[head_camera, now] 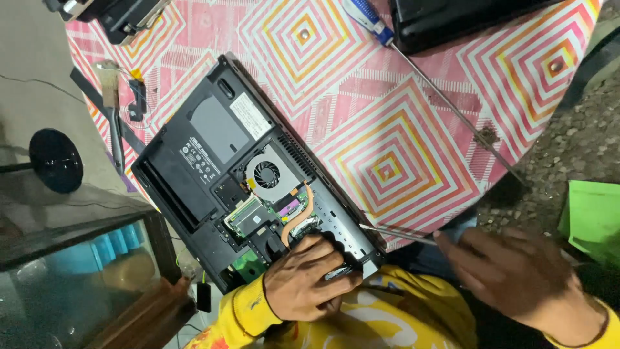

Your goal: The person opens a laptop and removes the back cover to access the internal components. They use a screwdriver to unscrew and remove parts from the laptop's interior, then reassemble the device by screwing the back cover back on.

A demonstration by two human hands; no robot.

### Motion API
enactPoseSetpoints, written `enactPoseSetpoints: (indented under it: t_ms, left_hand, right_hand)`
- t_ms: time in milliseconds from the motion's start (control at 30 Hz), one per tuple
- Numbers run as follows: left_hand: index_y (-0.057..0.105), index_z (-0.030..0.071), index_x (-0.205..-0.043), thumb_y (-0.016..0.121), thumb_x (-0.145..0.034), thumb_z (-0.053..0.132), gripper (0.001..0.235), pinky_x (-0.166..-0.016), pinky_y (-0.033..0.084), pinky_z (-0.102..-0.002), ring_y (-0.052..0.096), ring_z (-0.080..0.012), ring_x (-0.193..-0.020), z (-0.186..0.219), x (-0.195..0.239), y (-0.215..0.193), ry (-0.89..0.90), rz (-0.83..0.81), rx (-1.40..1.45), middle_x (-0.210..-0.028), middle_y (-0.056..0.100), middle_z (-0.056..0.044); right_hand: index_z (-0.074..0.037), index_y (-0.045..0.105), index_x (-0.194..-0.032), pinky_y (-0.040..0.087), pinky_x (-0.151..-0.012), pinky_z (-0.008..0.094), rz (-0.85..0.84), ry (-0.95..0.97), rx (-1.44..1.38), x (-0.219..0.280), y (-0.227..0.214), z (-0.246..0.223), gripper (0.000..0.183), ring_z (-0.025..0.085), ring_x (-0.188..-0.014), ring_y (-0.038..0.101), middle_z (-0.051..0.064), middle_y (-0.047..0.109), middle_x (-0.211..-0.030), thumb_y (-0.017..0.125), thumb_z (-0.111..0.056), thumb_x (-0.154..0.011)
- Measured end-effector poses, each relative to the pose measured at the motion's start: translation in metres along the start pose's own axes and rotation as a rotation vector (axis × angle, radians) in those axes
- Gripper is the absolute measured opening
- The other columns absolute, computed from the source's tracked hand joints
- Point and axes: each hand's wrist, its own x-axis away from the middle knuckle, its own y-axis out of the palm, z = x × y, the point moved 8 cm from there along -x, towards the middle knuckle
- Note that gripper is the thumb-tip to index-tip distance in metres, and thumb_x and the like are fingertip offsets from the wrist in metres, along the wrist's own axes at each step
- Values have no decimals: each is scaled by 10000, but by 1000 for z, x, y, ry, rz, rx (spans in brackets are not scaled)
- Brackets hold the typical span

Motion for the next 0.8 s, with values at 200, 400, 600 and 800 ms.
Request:
enactPoseSetpoints:
  t_ms: [200,400,600,800]
  left_hand:
    - [612,12,-1077,488,-896,62,225,-760,418,-475,448,-304,-747,-1,-9,-4,-31,-5,-4,-845,480,-145]
    - [590,92,-1255,89,-1075,453,643,-1002,415,-594,573,-384,-1013,-11,22,25,-62,-105,-47,-1097,609,-210]
    - [615,19,-1067,535,-867,72,222,-786,427,-484,428,-293,-758,-4,-7,1,-52,-35,39,-844,454,-128]
    - [579,55,-1110,590,-830,89,282,-761,423,-459,443,-278,-767,-6,-7,5,-72,-75,6,-856,470,-112]
  right_hand:
    - [-272,648,-1214,464,-547,380,6,-127,122,-7,-12,3,408,217,-547,592,-83,600,-822,651,-287,-807]
    - [-296,625,-1227,500,-512,401,-57,-213,-2,-37,-6,31,432,225,-599,613,-91,619,-884,652,-295,-796]
    - [-308,616,-1235,511,-449,461,-290,-197,-161,-42,14,45,423,240,-591,681,-57,670,-973,672,-319,-816]
    - [-309,655,-1114,499,-551,464,-66,-134,-137,-37,8,38,247,271,-606,665,-65,651,-904,617,-335,-872]
